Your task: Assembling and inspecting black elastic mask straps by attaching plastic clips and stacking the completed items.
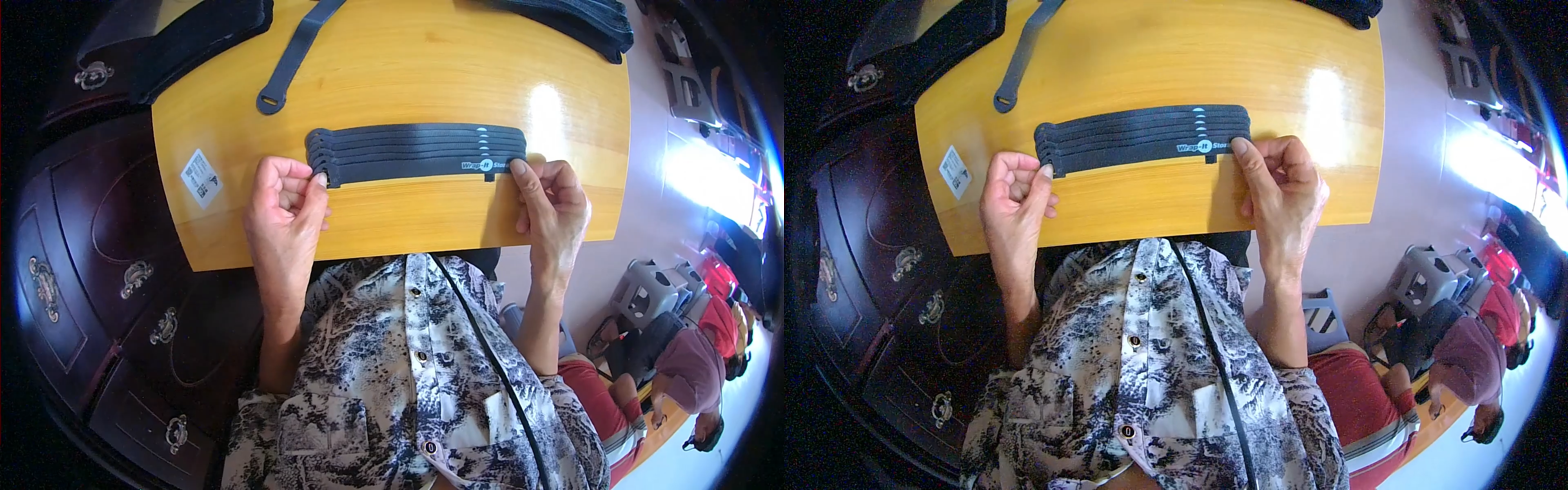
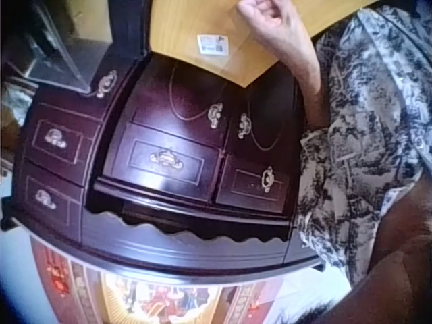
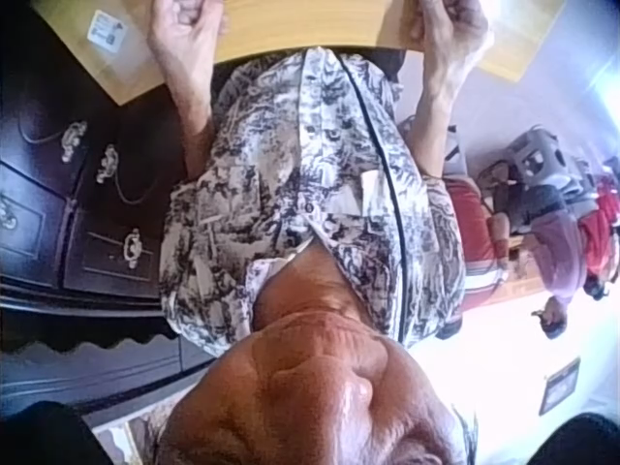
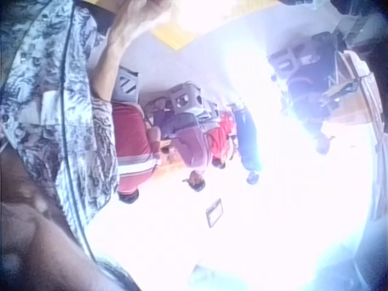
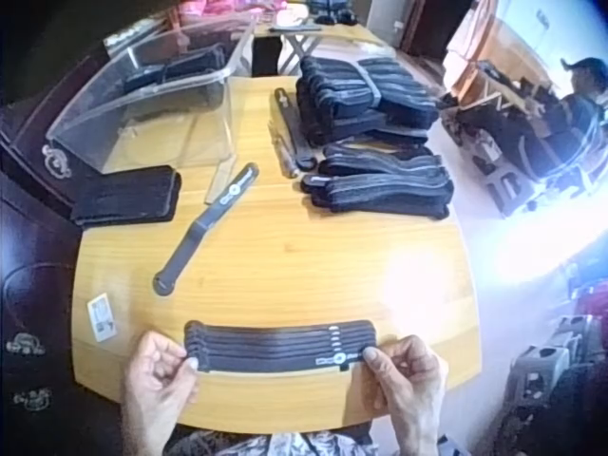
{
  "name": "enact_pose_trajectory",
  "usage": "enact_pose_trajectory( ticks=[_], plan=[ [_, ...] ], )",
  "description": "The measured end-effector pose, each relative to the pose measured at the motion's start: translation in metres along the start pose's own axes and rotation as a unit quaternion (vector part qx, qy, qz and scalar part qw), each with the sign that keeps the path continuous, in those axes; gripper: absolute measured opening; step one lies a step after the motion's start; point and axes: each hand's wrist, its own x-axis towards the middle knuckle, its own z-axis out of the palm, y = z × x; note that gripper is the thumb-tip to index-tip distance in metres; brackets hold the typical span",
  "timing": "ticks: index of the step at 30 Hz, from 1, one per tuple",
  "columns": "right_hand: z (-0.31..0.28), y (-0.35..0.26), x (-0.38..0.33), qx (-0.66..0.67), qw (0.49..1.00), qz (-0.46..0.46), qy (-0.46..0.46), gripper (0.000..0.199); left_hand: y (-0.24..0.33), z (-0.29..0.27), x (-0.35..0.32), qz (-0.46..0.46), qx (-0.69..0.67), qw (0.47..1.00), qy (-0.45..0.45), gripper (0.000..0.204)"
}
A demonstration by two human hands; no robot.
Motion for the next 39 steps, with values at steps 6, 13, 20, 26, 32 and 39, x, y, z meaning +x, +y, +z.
enact_pose_trajectory(
  ticks=[6,13,20,26,32,39],
  plan=[
    [-0.004,-0.017,0.009,-0.012,0.999,0.015,-0.027,0.019,0.006,0.001,0.001,-0.008,-0.004,1.000,0.000,0.014],
    [-0.015,-0.018,0.001,-0.050,0.998,-0.020,-0.014,0.014,-0.005,-0.003,0.000,0.032,-0.052,0.998,-0.028,0.016],
    [0.051,-0.028,-0.025,-0.066,0.970,-0.121,-0.202,0.018,0.002,0.018,-0.014,0.102,-0.085,0.991,-0.036,0.011],
    [0.052,-0.019,0.010,0.025,0.968,0.011,-0.251,0.030,-0.003,0.028,0.009,0.040,-0.055,0.990,-0.123,0.012],
    [-0.024,-0.010,0.049,-0.009,0.987,0.078,-0.142,0.034,-0.005,0.016,0.019,-0.007,-0.171,0.970,-0.173,0.013],
    [-0.018,-0.024,0.016,-0.037,0.998,-0.036,-0.040,0.033,0.013,-0.010,0.036,0.082,-0.016,0.996,0.011,0.017]
  ],
)
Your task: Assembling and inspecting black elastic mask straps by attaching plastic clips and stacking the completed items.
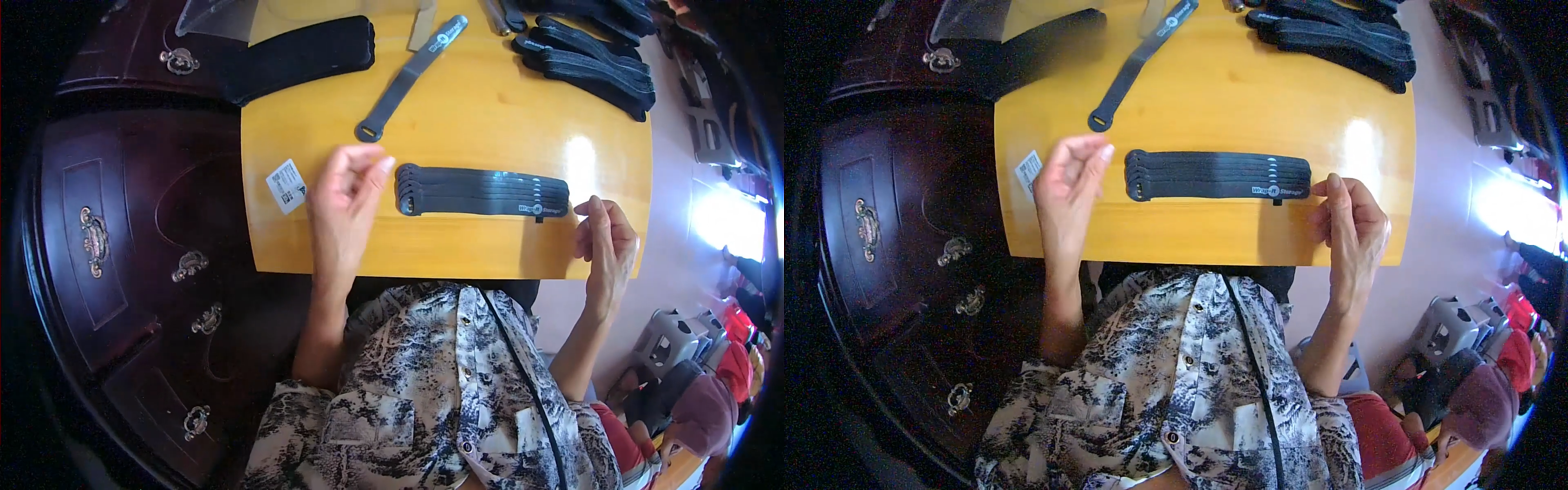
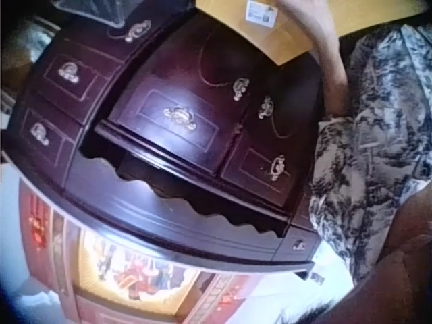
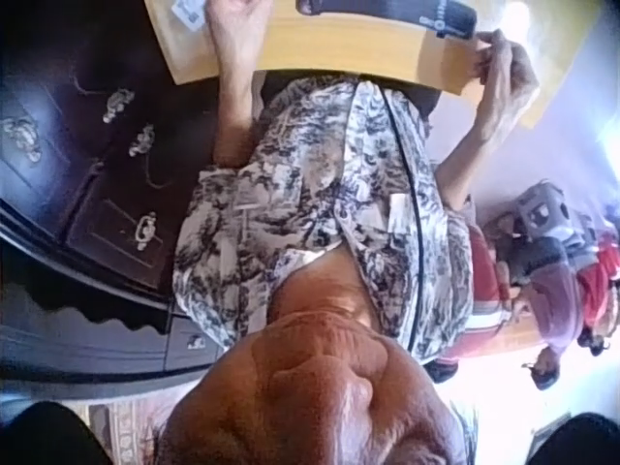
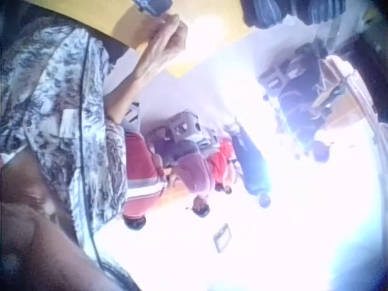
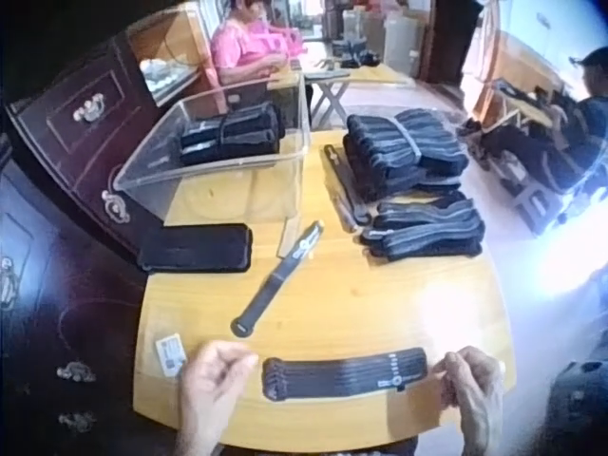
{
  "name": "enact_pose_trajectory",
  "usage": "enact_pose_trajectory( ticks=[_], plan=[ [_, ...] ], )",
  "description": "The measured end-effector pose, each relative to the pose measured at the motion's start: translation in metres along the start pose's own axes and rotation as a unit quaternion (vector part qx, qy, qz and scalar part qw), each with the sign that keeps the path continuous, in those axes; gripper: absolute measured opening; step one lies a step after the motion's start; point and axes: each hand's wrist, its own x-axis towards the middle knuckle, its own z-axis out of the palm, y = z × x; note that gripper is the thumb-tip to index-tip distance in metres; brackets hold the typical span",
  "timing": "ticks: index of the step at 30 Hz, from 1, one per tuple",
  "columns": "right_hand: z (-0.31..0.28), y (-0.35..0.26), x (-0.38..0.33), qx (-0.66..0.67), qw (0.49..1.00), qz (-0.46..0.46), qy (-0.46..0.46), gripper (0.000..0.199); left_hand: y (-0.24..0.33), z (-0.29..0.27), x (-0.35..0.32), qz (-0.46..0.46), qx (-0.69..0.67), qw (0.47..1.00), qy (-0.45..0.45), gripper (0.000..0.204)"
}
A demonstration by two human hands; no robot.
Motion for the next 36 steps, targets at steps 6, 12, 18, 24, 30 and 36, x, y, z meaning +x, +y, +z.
enact_pose_trajectory(
  ticks=[6,12,18,24,30,36],
  plan=[
    [0.036,-0.015,-0.009,0.033,0.994,-0.054,-0.088,0.027,-0.029,-0.001,0.037,0.222,0.244,0.939,0.101,0.030],
    [0.078,-0.030,-0.009,-0.040,0.968,-0.193,-0.154,0.019,-0.017,0.011,0.026,0.081,0.107,0.990,0.054,0.026],
    [0.119,-0.038,0.008,0.067,0.940,-0.296,-0.154,0.011,0.002,0.025,0.009,0.078,-0.167,0.983,0.014,0.015],
    [0.116,-0.036,0.006,0.075,0.935,-0.305,-0.163,0.010,0.015,0.021,-0.012,0.002,-0.251,0.967,-0.047,0.016],
    [0.112,-0.027,0.001,0.124,0.945,-0.251,-0.170,0.010,0.003,0.021,-0.013,0.052,-0.244,0.965,-0.086,0.017],
    [0.085,-0.028,-0.005,0.045,0.943,-0.288,-0.161,0.012,0.010,0.021,-0.011,0.166,-0.123,0.972,-0.115,0.015]
  ],
)
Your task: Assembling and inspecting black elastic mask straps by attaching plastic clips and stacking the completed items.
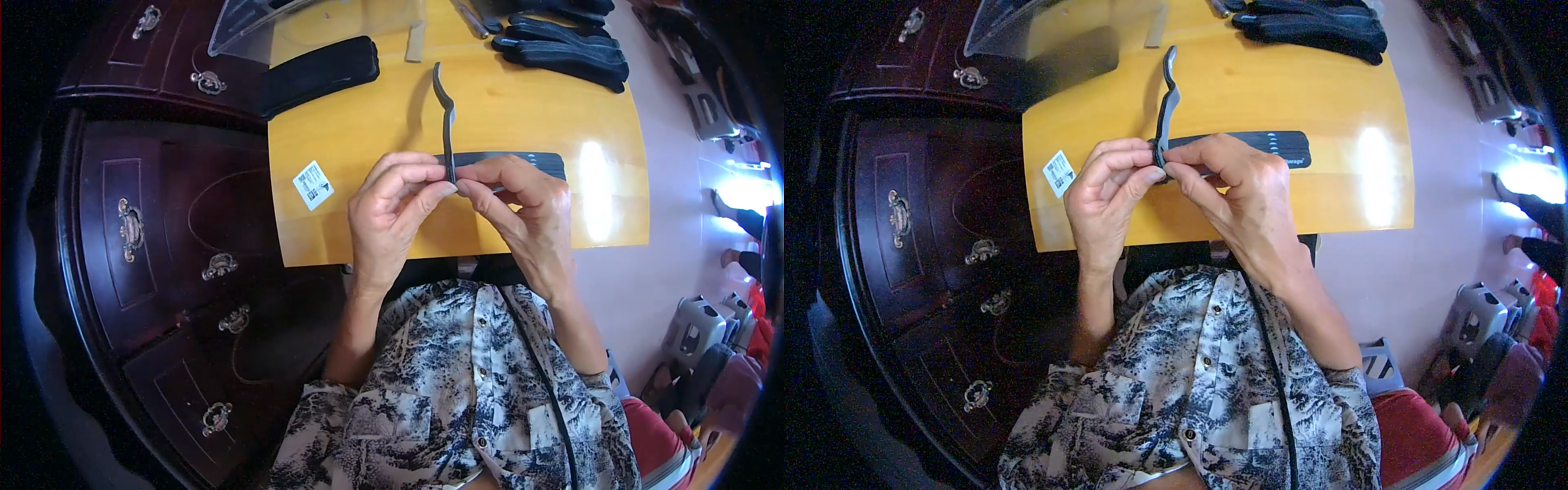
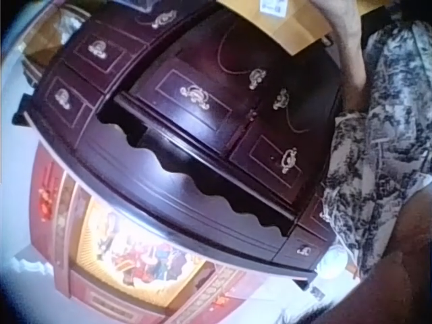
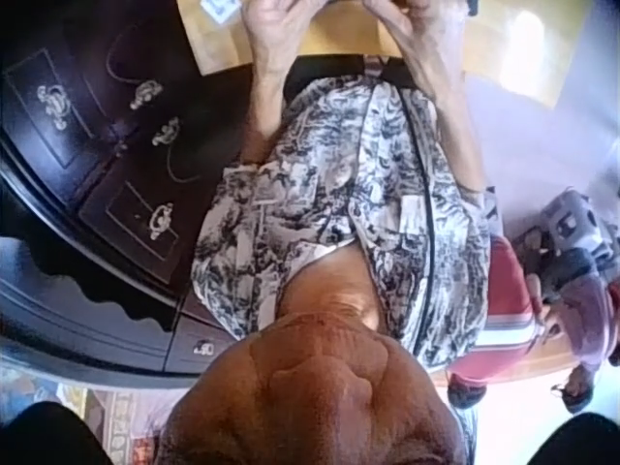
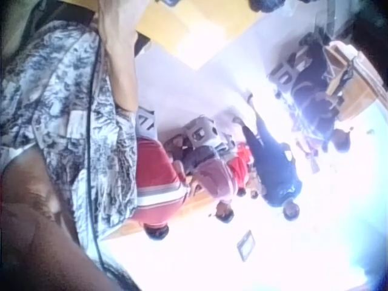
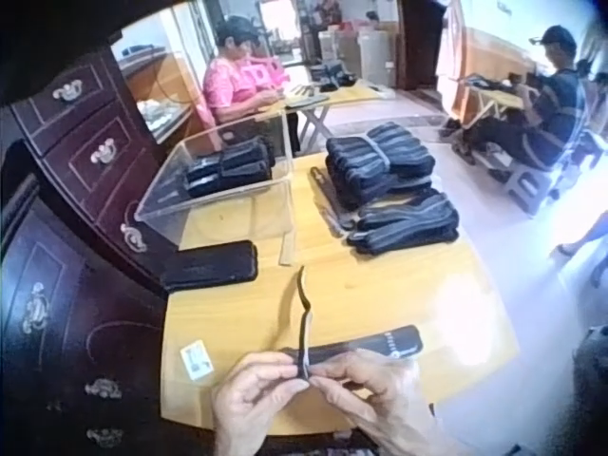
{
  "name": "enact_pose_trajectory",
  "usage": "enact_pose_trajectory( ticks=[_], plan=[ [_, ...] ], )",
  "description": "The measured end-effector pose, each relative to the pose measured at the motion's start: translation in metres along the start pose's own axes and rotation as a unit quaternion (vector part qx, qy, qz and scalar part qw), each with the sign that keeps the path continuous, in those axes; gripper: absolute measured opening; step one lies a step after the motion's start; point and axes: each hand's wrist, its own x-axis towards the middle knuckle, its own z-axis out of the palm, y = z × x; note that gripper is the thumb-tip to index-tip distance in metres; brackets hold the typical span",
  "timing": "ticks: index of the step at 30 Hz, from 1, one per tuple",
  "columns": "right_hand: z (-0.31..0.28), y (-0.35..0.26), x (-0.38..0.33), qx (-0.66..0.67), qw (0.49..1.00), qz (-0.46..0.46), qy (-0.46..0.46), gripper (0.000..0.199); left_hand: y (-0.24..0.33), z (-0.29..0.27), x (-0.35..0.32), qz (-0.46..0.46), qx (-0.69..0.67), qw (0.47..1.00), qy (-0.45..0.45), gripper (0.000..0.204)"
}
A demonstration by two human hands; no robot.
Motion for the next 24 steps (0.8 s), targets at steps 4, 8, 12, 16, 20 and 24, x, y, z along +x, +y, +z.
enact_pose_trajectory(
  ticks=[4,8,12,16,20,24],
  plan=[
    [-0.004,-0.003,-0.006,0.021,0.999,0.025,-0.001,0.012,0.005,0.001,-0.002,0.018,0.038,0.999,-0.013,0.016],
    [-0.009,-0.007,-0.008,0.026,0.998,0.049,-0.007,0.012,0.007,0.005,-0.003,0.038,0.068,0.997,-0.025,0.015],
    [-0.007,-0.001,-0.008,0.042,0.999,0.029,-0.004,0.012,0.008,0.007,-0.003,0.032,0.052,0.998,-0.020,0.016],
    [-0.004,0.008,-0.007,-0.008,0.999,-0.039,-0.001,0.014,0.006,0.008,-0.004,0.009,0.043,0.999,-0.018,0.017],
    [-0.006,0.008,-0.004,-0.013,0.998,-0.053,-0.012,0.012,0.004,0.009,-0.004,0.003,0.028,0.999,-0.026,0.016],
    [-0.005,0.011,-0.001,-0.038,0.996,-0.074,-0.016,0.011,0.002,0.011,-0.003,0.007,0.015,1.000,-0.008,0.017]
  ],
)
